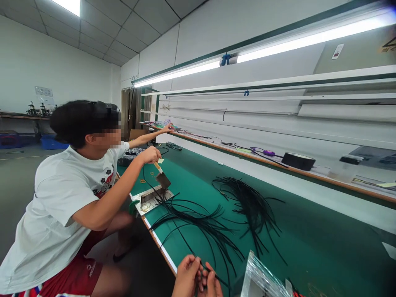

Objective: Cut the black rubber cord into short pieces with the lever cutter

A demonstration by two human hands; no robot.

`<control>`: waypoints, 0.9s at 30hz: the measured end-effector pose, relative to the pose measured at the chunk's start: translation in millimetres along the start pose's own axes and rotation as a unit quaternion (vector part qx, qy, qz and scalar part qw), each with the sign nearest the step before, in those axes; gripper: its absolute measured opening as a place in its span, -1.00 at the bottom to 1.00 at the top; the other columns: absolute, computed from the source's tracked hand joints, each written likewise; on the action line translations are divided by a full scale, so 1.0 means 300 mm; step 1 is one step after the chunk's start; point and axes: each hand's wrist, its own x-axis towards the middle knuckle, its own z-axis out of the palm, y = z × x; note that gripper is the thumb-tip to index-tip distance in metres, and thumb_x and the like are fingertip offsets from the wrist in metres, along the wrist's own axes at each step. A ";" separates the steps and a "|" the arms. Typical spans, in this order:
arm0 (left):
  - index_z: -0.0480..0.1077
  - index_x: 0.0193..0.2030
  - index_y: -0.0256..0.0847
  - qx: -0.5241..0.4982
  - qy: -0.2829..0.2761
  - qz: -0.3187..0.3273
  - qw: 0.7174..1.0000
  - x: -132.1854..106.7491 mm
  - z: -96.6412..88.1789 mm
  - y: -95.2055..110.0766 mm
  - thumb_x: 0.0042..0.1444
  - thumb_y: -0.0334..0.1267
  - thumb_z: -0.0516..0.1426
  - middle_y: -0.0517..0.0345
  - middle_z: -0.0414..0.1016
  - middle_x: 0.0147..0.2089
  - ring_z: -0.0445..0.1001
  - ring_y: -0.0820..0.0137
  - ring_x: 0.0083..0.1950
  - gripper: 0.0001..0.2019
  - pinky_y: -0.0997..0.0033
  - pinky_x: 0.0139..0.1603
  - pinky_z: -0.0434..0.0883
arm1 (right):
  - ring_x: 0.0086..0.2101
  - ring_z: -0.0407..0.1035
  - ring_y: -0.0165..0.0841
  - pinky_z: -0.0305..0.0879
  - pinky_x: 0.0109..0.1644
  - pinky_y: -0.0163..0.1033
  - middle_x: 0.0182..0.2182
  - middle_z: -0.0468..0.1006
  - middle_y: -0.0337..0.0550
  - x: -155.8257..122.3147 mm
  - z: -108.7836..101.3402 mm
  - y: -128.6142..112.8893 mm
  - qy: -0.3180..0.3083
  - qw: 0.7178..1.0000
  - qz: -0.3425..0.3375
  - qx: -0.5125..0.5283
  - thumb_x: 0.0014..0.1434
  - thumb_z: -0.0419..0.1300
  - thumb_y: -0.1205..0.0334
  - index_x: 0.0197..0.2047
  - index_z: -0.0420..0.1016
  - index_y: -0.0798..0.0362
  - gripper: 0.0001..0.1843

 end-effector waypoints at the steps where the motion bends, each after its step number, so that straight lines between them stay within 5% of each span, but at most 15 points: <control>1: 0.26 -0.47 -0.20 0.004 0.001 0.009 1.000 -0.017 0.008 0.011 -0.25 0.18 0.34 0.19 0.42 -0.61 0.34 0.48 -0.64 -0.48 0.55 -0.66 0.17 | -0.44 0.45 -0.32 0.37 -0.36 -0.22 -0.47 0.54 -0.18 -0.015 0.006 -0.013 0.010 1.000 0.011 0.006 -0.15 0.34 -0.22 -0.20 0.45 0.07 -0.41; 6: 0.30 -0.42 -0.22 0.013 0.012 0.016 1.000 -0.068 0.030 0.061 -0.17 0.07 0.34 0.23 0.40 -0.57 0.36 0.49 -0.60 -0.57 0.52 -0.60 0.25 | -0.44 0.34 -0.43 0.34 -0.29 -0.26 -0.48 0.47 -0.27 -0.078 0.056 -0.084 0.036 0.999 0.000 0.025 -0.07 0.30 -0.17 -0.15 0.41 0.09 -0.44; 16: 0.38 -0.34 -0.28 0.043 0.083 0.007 0.996 -0.055 0.013 0.051 -0.26 0.07 0.36 0.19 0.44 -0.45 0.35 0.54 -0.50 -0.51 0.53 -0.46 0.31 | -0.53 0.14 -0.53 0.19 -0.41 -0.33 -0.48 0.34 -0.34 -0.082 0.072 -0.112 0.042 0.998 0.003 0.043 0.06 0.20 -0.09 -0.13 0.38 0.10 -0.55; 24: 0.30 -0.50 -0.25 0.086 -0.015 -0.023 0.996 -0.069 0.038 0.081 -0.09 0.09 0.28 0.27 0.32 -0.65 0.30 0.52 -0.65 -0.58 0.51 -0.58 0.24 | -0.47 0.16 -0.52 0.19 -0.33 -0.34 -0.46 0.36 -0.31 -0.087 0.065 -0.121 0.024 0.999 0.023 0.032 0.03 0.25 -0.06 -0.13 0.41 0.14 -0.53; 27: 0.29 -0.53 -0.24 0.081 0.015 -0.009 0.997 -0.073 0.049 0.084 -0.14 0.10 0.30 0.34 0.23 -0.68 0.24 0.53 -0.70 -0.56 0.50 -0.64 0.21 | -0.49 0.12 -0.52 0.13 -0.40 -0.34 -0.45 0.34 -0.31 -0.087 0.066 -0.123 0.035 0.999 0.008 0.040 0.04 0.23 -0.08 -0.12 0.40 0.12 -0.52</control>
